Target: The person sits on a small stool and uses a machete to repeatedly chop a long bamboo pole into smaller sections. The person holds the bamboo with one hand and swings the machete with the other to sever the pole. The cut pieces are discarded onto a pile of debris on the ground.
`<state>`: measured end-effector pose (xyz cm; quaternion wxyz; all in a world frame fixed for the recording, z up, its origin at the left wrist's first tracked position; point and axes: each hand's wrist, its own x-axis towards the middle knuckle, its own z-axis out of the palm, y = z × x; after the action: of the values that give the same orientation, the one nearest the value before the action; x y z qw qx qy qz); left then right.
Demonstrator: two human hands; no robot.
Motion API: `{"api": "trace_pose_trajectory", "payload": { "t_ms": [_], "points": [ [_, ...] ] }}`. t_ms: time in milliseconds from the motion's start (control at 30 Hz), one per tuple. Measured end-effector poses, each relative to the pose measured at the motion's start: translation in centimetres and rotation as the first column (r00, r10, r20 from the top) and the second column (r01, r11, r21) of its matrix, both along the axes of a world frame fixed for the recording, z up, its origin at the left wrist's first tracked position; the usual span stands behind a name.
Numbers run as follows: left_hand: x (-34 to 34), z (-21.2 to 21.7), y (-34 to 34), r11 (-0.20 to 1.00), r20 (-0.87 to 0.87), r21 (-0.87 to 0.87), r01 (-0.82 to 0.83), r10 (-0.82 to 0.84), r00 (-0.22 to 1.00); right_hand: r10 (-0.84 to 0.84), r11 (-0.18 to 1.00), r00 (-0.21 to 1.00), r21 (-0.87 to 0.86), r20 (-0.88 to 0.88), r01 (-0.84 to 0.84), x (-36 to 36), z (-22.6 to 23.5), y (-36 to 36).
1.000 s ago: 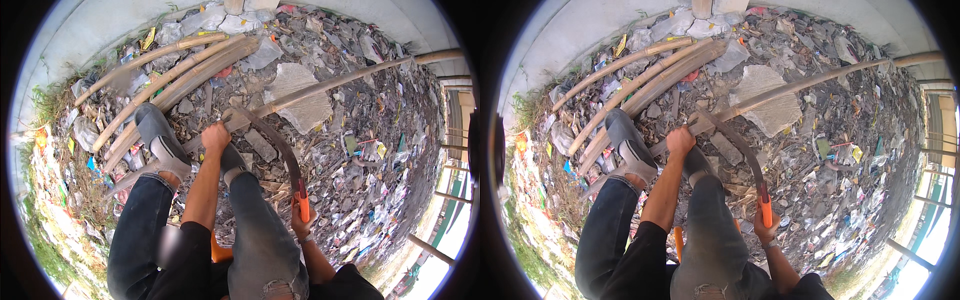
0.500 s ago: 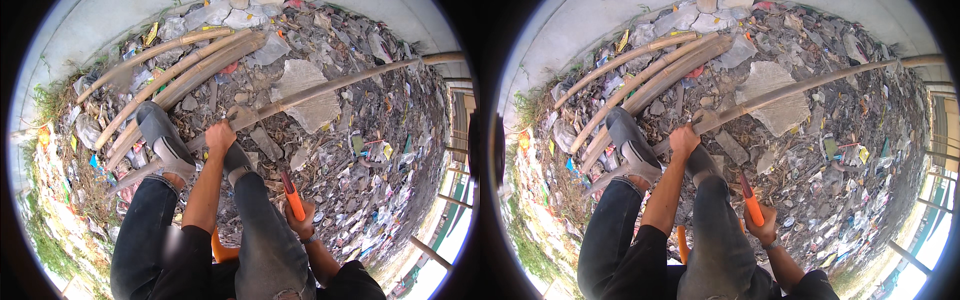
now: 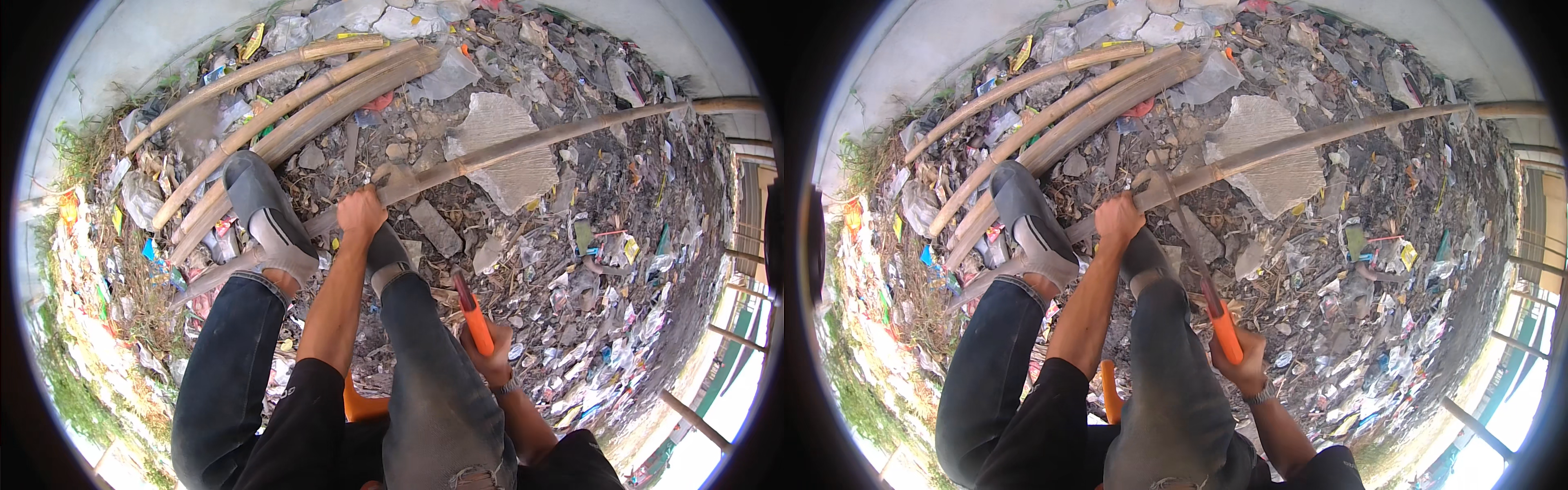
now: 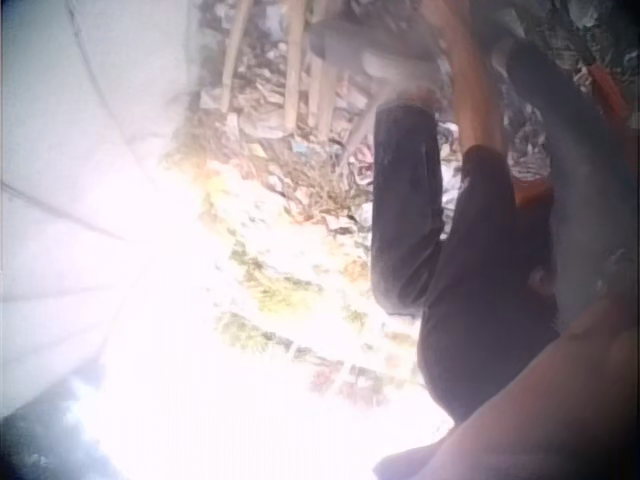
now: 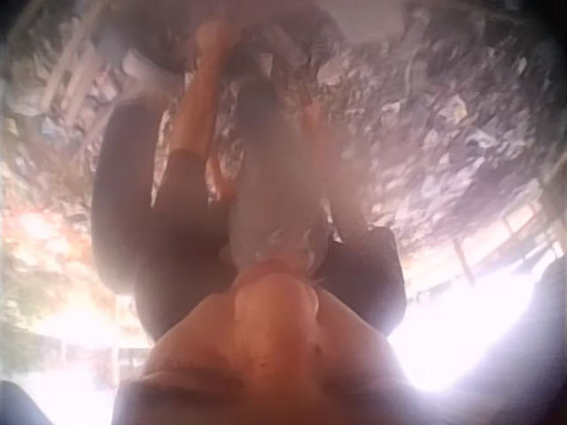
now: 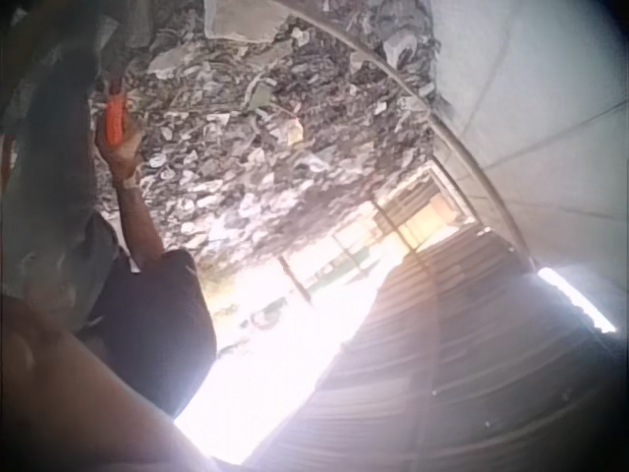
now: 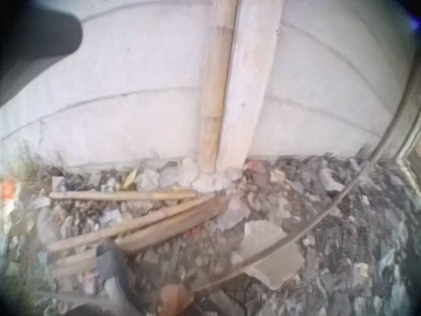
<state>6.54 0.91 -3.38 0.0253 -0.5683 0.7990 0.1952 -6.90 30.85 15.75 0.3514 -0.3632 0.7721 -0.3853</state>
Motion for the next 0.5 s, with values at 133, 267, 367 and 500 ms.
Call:
{"api": "trace_pose_trajectory", "payload": {
  "t_ms": [133, 267, 367, 500],
  "points": [
    [-0.3, 0.0, -0.4, 0.998, 0.035, 0.056, 0.018, -0.020, 0.999, -0.112, 0.989, 0.994, -0.097, 0.007, 0.112, -1.4, -5.7, -5.6],
    [-0.6, -0.2, -1.1, 0.999, 0.021, 0.032, 0.000, -0.001, 1.000, -0.009, 0.984, 0.991, -0.180, -0.134, -0.016, -2.2, -5.9, -6.8],
    [-0.5, -1.2, -0.4, 0.999, 0.012, -0.037, -0.011, 0.012, 1.000, -0.102, 0.995, 0.994, -0.020, -0.031, 0.101, -0.9, -1.8, -7.3],
    [0.1, -1.3, -0.6, 0.998, 0.000, -0.063, 0.006, -0.006, 1.000, -0.144, 0.980, 0.986, -0.151, -0.079, 0.131, 0.0, 5.1, -6.6]
  ]
}}
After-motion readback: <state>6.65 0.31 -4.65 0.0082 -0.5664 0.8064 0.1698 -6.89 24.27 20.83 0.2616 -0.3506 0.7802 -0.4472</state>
